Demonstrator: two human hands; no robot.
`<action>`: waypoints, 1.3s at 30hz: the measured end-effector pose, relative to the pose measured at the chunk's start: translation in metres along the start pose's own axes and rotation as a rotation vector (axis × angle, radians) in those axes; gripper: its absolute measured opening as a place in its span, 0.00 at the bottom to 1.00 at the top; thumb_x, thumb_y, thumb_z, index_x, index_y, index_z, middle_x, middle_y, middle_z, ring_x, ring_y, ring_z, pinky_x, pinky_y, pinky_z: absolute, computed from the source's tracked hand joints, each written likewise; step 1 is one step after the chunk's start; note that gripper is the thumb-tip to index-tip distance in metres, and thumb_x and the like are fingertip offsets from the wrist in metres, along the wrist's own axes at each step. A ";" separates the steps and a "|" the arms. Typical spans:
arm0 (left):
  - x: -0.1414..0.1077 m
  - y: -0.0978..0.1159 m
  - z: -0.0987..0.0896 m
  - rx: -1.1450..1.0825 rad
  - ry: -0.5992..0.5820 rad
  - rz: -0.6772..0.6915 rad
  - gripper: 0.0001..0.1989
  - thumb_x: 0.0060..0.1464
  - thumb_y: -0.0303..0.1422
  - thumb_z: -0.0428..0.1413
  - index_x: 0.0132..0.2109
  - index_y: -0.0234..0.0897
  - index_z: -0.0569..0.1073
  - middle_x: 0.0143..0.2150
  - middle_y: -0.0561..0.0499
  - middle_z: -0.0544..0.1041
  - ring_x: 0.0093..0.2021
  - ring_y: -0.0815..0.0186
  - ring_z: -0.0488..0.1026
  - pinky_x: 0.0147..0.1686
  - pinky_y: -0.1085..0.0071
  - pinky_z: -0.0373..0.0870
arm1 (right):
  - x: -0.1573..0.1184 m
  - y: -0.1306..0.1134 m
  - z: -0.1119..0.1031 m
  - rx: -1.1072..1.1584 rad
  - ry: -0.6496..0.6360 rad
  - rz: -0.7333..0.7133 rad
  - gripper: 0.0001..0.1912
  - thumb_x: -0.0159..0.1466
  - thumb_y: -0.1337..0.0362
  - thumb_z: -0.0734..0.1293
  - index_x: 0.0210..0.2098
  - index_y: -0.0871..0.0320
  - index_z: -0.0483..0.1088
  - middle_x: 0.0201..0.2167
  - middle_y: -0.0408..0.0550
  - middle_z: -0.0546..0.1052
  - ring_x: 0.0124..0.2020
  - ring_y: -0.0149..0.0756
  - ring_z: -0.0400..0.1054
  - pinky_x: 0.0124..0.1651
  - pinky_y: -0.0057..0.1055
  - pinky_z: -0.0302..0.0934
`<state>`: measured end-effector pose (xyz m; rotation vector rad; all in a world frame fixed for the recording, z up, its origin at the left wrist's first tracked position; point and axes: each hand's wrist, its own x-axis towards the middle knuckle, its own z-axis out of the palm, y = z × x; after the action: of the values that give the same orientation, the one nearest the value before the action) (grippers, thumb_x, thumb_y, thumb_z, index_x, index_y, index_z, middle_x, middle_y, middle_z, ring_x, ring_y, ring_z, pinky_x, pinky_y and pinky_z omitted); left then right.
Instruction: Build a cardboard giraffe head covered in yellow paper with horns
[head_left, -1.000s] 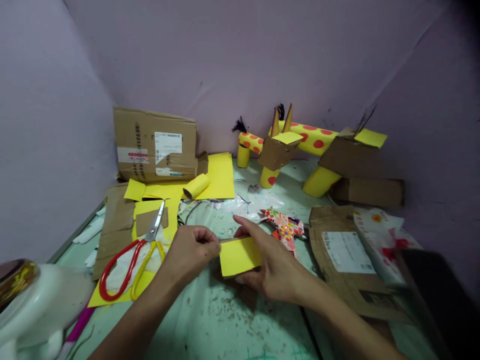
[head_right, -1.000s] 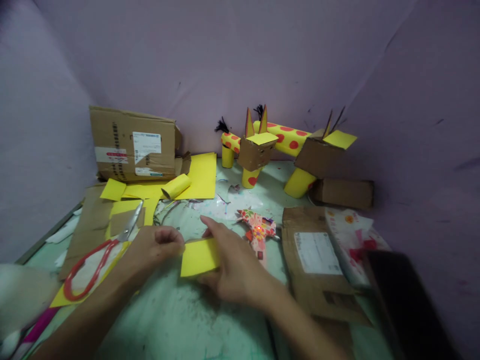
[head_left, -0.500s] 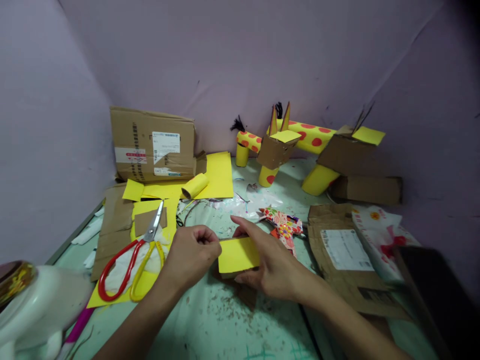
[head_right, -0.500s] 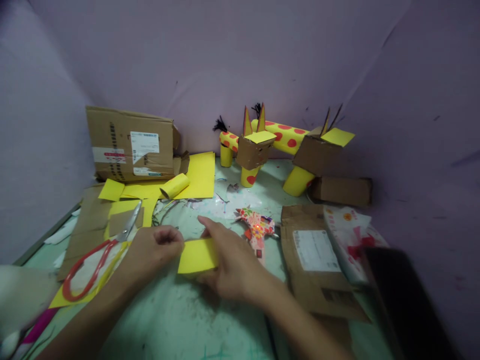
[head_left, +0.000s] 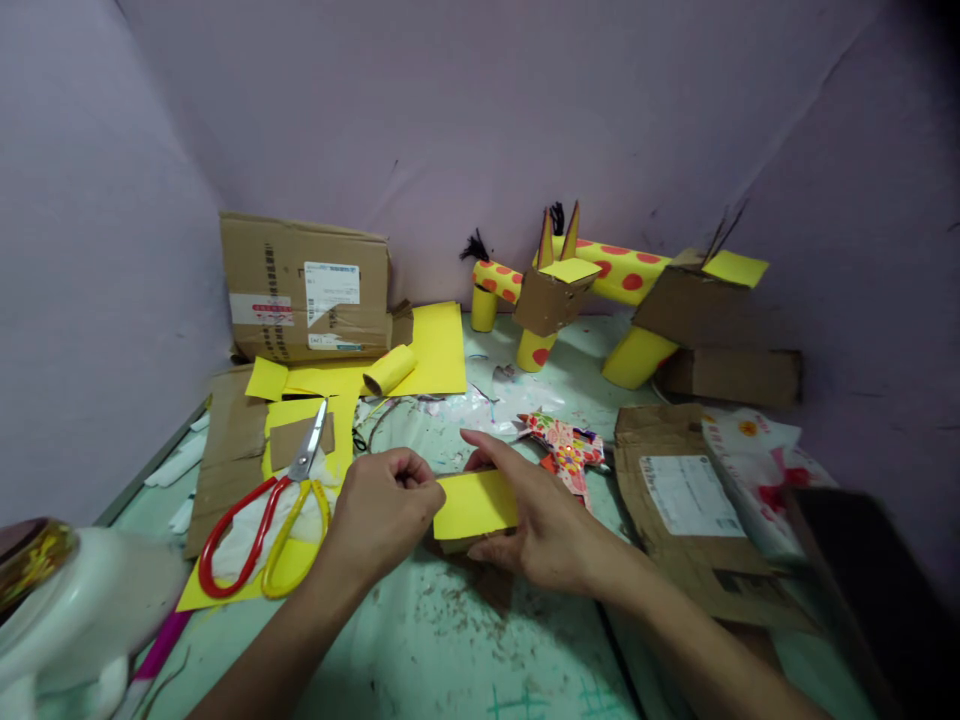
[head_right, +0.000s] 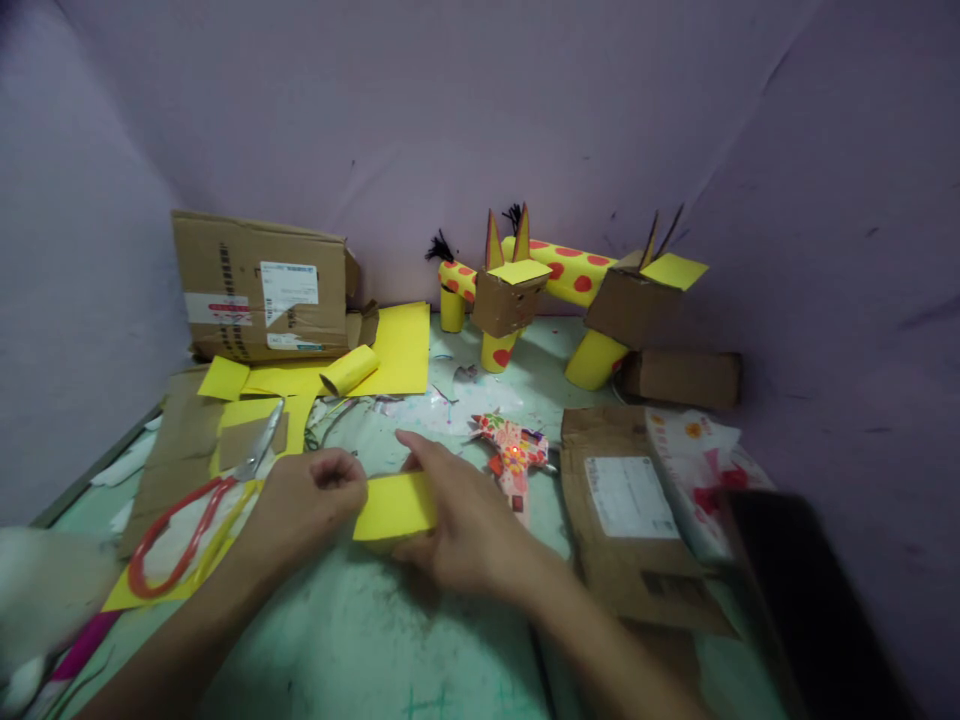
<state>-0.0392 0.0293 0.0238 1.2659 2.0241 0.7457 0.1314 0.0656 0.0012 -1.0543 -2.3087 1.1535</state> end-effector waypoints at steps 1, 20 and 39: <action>0.000 -0.001 -0.002 0.008 -0.005 0.013 0.03 0.37 0.30 0.51 0.21 0.37 0.69 0.19 0.54 0.70 0.23 0.66 0.67 0.24 0.72 0.60 | 0.000 0.001 0.000 0.000 0.002 0.001 0.48 0.45 0.70 0.73 0.62 0.54 0.48 0.51 0.51 0.67 0.48 0.46 0.63 0.49 0.43 0.58; -0.040 -0.016 0.016 0.650 0.313 0.871 0.27 0.57 0.35 0.45 0.63 0.31 0.54 0.65 0.40 0.56 0.66 0.50 0.44 0.60 0.48 0.43 | -0.036 -0.012 -0.021 -0.442 0.228 -0.249 0.35 0.56 0.73 0.56 0.63 0.61 0.48 0.63 0.54 0.57 0.65 0.44 0.46 0.64 0.55 0.35; -0.050 -0.041 0.049 0.836 0.335 0.744 0.27 0.57 0.36 0.45 0.59 0.22 0.61 0.61 0.31 0.61 0.63 0.44 0.53 0.56 0.41 0.48 | -0.034 0.002 0.040 -0.586 0.106 -0.076 0.34 0.54 0.74 0.57 0.60 0.79 0.50 0.60 0.70 0.57 0.63 0.53 0.49 0.62 0.60 0.37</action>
<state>-0.0080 -0.0260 -0.0274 2.6081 2.2023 0.4148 0.1317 0.0200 -0.0242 -1.1610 -2.6357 0.3742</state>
